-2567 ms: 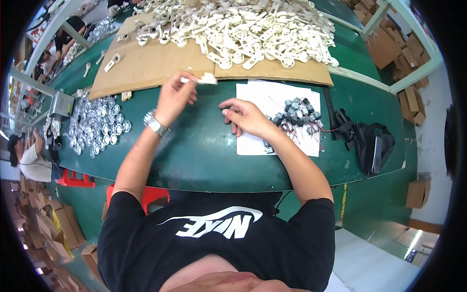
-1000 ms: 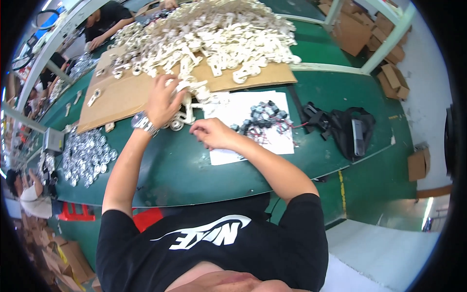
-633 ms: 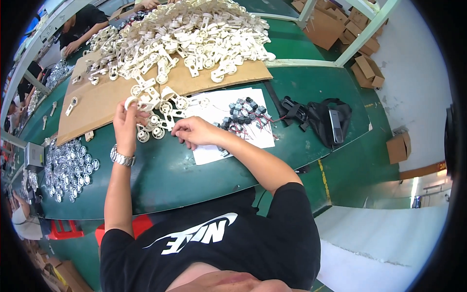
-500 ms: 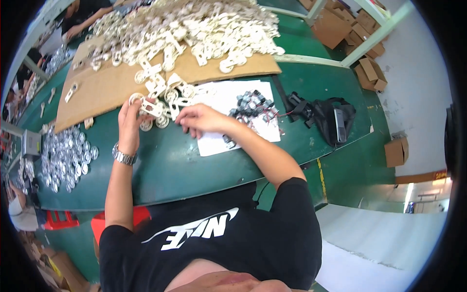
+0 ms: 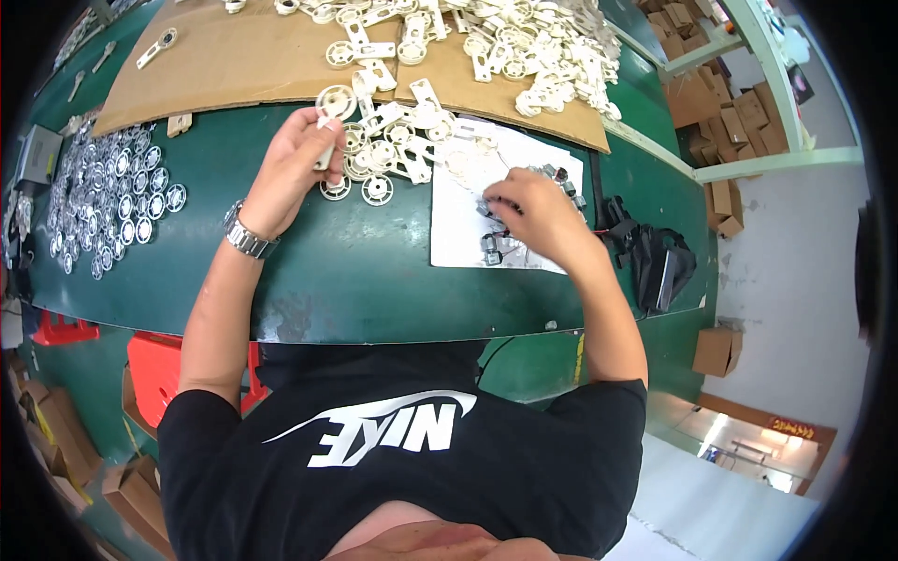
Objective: The person assembles small electric motors into plastic mounts by hand, then shifts the cardboard tray and rearranges the plastic components on the workbench.
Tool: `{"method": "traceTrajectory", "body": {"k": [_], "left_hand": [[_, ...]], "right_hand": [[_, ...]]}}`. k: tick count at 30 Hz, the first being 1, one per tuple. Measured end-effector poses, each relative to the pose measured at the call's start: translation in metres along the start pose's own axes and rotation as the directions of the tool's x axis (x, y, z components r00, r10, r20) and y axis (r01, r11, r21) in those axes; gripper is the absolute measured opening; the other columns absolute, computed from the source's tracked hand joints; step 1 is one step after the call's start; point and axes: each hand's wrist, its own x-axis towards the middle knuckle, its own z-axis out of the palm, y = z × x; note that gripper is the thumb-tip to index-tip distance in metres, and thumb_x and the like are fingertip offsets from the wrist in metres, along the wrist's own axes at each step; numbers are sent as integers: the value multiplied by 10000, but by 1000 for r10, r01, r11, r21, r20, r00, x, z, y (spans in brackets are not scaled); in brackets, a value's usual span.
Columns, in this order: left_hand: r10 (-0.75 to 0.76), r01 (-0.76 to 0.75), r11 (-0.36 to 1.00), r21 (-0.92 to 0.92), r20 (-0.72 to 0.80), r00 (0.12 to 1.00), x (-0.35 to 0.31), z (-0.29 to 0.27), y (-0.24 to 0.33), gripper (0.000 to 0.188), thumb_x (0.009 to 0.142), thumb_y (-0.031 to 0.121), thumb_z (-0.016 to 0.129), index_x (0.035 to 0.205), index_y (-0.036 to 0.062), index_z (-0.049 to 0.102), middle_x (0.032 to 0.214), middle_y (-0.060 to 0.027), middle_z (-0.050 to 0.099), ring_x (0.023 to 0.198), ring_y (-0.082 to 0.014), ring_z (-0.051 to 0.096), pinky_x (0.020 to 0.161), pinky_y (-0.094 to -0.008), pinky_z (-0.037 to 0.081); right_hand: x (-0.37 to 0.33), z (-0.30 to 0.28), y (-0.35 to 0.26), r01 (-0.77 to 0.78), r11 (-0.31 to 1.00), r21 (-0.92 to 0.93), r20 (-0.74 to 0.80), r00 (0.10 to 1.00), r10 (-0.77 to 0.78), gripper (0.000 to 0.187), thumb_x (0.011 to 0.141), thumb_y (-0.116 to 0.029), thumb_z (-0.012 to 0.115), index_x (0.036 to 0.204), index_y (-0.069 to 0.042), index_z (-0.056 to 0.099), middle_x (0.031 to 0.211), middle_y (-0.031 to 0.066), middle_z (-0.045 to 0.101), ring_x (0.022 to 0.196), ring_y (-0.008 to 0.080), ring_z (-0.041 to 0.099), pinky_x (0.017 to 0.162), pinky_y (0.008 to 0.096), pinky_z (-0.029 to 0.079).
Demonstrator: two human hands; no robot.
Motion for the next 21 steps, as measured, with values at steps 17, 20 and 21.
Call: {"method": "traceTrajectory", "body": {"k": [17, 20, 21], "left_hand": [[106, -115, 991, 62, 134, 985, 8, -11, -17, 444, 1033, 177, 658, 1415, 6, 510, 1039, -9, 658, 775, -55, 565, 679, -234, 512], [99, -104, 993, 64, 78, 992, 7, -4, -17, 403, 1025, 152, 665, 1374, 14, 517, 1026, -2, 645, 766, -54, 562, 667, -232, 506], [106, -113, 990, 87, 77, 991, 8, -3, -15, 382, 1024, 142, 664, 1355, 19, 518, 1033, -4, 643, 762, -53, 561, 666, -228, 502]], "right_hand": [[-13, -3, -34, -266, 964, 3, -37, 963, 266, 256, 856, 31, 687, 1079, -7, 568, 1033, 218, 666, 957, 434, 660, 796, 493, 510], [-20, -14, -24, -274, 961, 16, -1, 962, 274, 245, 857, 36, 687, 1066, -7, 569, 999, 228, 674, 945, 439, 662, 789, 486, 512], [-20, -23, -25, -276, 960, 51, 14, 961, 276, 250, 859, 42, 682, 1086, -3, 584, 955, 229, 672, 898, 422, 665, 782, 463, 516]]}}
